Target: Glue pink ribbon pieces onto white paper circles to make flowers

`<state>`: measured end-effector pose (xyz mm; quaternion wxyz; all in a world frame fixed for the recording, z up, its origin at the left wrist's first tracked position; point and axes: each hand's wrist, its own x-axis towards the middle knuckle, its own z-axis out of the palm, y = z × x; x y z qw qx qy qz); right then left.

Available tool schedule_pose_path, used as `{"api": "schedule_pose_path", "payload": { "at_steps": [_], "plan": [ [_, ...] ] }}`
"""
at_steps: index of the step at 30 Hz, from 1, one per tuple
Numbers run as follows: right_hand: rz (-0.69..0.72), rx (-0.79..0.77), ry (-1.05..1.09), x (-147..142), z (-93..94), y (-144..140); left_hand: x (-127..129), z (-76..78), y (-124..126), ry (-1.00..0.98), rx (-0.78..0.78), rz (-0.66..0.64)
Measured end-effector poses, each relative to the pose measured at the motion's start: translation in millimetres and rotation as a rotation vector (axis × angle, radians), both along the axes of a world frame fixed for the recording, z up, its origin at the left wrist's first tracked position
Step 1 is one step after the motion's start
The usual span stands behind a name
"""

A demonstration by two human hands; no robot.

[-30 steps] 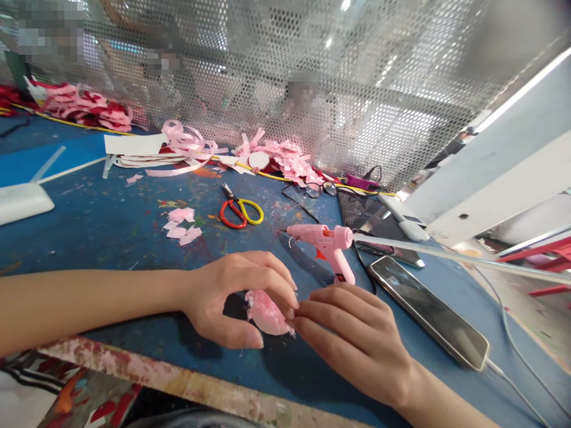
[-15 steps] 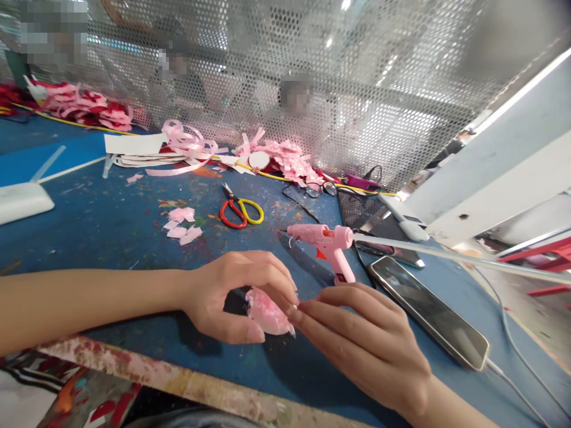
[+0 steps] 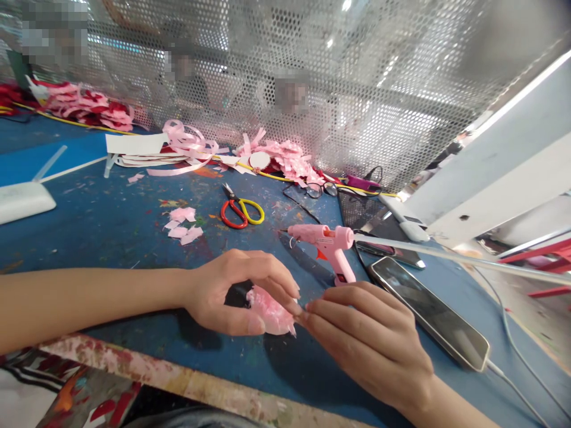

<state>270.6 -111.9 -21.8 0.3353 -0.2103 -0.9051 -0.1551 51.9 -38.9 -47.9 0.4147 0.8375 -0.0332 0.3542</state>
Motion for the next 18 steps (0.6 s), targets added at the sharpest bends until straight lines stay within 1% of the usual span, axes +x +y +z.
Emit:
{"api": "schedule_pose_path", "payload": {
  "at_steps": [3,7,11,14,16,18],
  "plan": [
    [-0.016,-0.024,0.018,0,-3.5,3,0,1.2,0,-0.003,0.033,0.009],
    [-0.068,-0.122,0.061,-2,-8.3,7,1,1.9,0,0.002,0.100,0.073],
    [-0.122,-0.217,0.055,-4,-9.1,11,2,0.0,-2,0.050,0.119,0.214],
    [-0.143,-0.251,0.049,-2,-9.4,12,3,-2.1,-3,0.156,0.142,0.329],
    [-0.168,-0.258,0.039,-1,-10.1,12,3,-3.5,-3,0.241,0.161,0.342],
    [-0.195,-0.259,0.027,0,-10.8,12,4,-5.2,-3,0.307,0.191,0.305]
  ]
}}
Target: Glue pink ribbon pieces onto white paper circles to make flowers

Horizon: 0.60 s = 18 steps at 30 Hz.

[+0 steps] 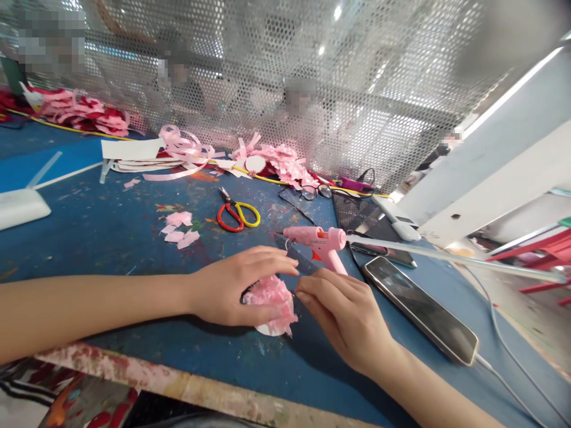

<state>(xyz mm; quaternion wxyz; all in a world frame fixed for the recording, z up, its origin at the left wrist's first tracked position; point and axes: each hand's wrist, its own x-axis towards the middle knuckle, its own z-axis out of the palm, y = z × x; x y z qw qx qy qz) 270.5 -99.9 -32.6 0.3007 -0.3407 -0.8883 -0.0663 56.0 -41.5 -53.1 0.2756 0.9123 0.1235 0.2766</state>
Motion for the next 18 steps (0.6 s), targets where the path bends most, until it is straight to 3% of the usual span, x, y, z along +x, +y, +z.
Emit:
{"api": "schedule_pose_path", "payload": {
  "at_steps": [5,9,18],
  "plan": [
    [-0.002,-0.015,-0.052,-1.9,-1.8,-0.2,2.9,-4.7,0.2,0.134,0.080,-0.088],
    [0.025,-0.017,-0.073,-1.9,-5.0,1.0,4.7,-6.2,-1.0,0.229,0.104,-0.087],
    [0.041,-0.094,-0.041,-0.5,-1.7,1.2,6.0,-6.5,-1.6,0.198,0.112,-0.074]
  ]
}}
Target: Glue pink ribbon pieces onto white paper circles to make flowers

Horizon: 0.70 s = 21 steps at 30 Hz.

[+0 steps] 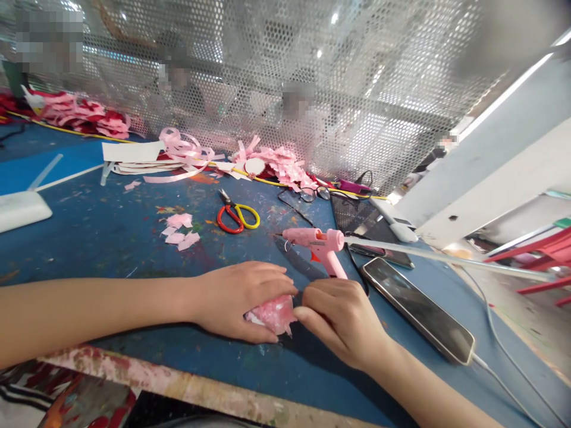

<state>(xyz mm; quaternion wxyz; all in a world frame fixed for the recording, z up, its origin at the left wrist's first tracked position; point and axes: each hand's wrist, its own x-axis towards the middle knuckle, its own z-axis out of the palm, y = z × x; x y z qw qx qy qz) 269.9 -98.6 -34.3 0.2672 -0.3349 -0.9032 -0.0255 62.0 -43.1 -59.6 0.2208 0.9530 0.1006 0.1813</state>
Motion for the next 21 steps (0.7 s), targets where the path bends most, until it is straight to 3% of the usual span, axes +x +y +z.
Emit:
{"api": "schedule_pose_path", "payload": {
  "at_steps": [6,13,21],
  "plan": [
    [-0.094,-0.038,0.019,0.0,-3.9,0.6,-1.9,4.3,-2.7,0.077,-0.012,0.040],
    [-0.123,-0.046,0.059,-2.7,-2.8,0.3,-4.5,6.7,-8.1,0.021,-0.131,0.131],
    [-0.140,-0.025,0.094,-0.8,-2.7,-1.7,-4.4,8.1,-6.1,-0.032,-0.122,0.104]
  ]
}}
